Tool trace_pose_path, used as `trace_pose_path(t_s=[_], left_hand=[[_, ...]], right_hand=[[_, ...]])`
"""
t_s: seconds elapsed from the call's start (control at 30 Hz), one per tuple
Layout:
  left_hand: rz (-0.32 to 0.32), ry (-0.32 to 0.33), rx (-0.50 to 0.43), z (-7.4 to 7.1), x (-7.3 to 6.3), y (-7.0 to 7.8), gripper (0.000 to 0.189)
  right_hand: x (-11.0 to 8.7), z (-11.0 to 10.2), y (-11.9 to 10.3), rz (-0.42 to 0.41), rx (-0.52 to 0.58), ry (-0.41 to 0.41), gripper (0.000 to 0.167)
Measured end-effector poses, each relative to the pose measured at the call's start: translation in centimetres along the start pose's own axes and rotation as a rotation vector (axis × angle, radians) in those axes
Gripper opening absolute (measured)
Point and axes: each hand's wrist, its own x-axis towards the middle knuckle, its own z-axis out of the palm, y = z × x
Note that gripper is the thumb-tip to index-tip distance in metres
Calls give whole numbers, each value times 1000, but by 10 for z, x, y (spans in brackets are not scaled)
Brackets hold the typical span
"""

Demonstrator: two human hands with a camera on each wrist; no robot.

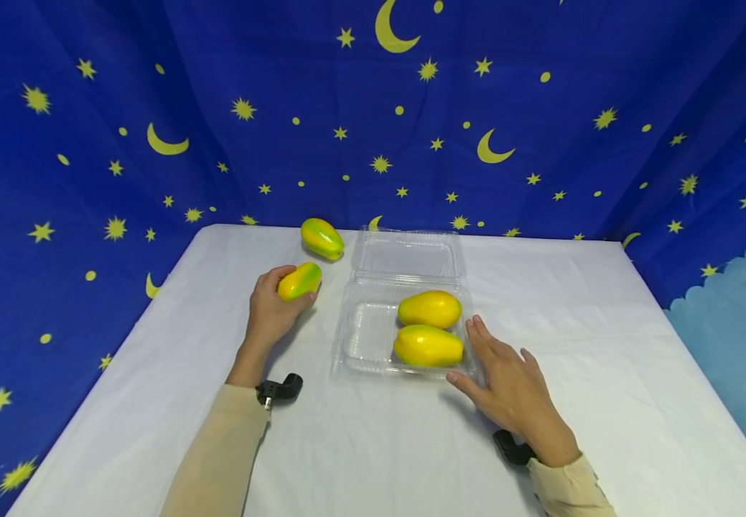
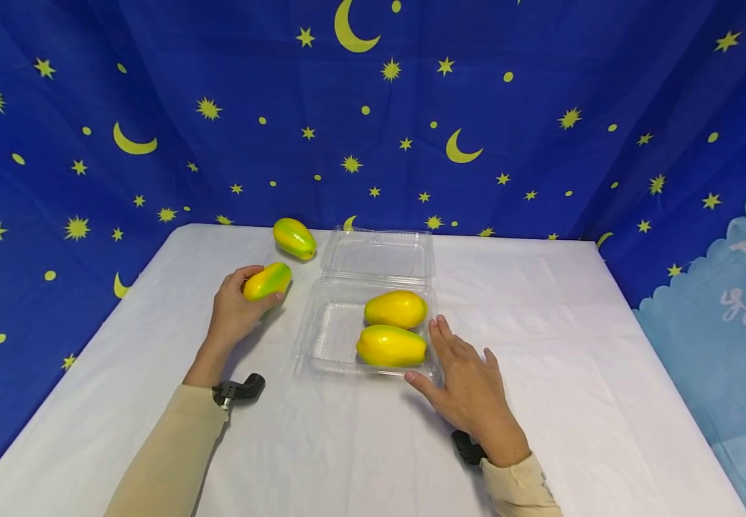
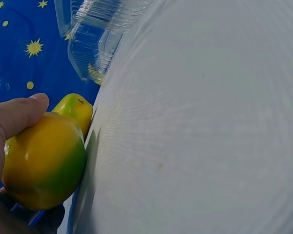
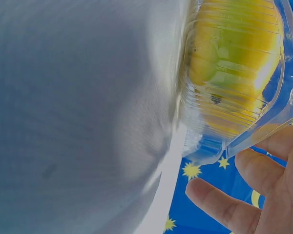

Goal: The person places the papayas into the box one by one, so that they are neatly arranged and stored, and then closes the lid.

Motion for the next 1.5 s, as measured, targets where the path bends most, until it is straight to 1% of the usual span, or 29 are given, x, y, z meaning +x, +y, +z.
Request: trace_pose_path(t_s=[0.3, 0.57, 0.67, 0.87, 1.07, 1.17, 1.3, 1.5], left_hand=[[-3, 0, -8, 1, 0, 0, 65], [16, 23, -11, 0, 1, 5, 65], [37, 39, -33, 0, 1, 8, 64], [109, 82, -93, -3, -1, 15, 63], [138, 121, -137, -11, -6, 23, 65], [166, 121, -157, -12, -6, 26, 65], [206, 110, -183, -9, -4, 33, 65], [232, 96, -206, -3, -1, 43, 64]], right_hand=[[-1, 1, 2, 9, 8, -2, 95], [-2, 0, 2, 11, 2, 1, 96], [-2, -1, 2, 11, 2, 2, 95], [-3, -1, 2, 13, 2, 9, 95], [1, 0, -2, 5, 20, -2, 94], [2, 0, -3, 2, 4, -2, 95], [1, 0, -2, 10, -6, 1, 94], [0, 0, -1, 9, 6, 10, 94]])
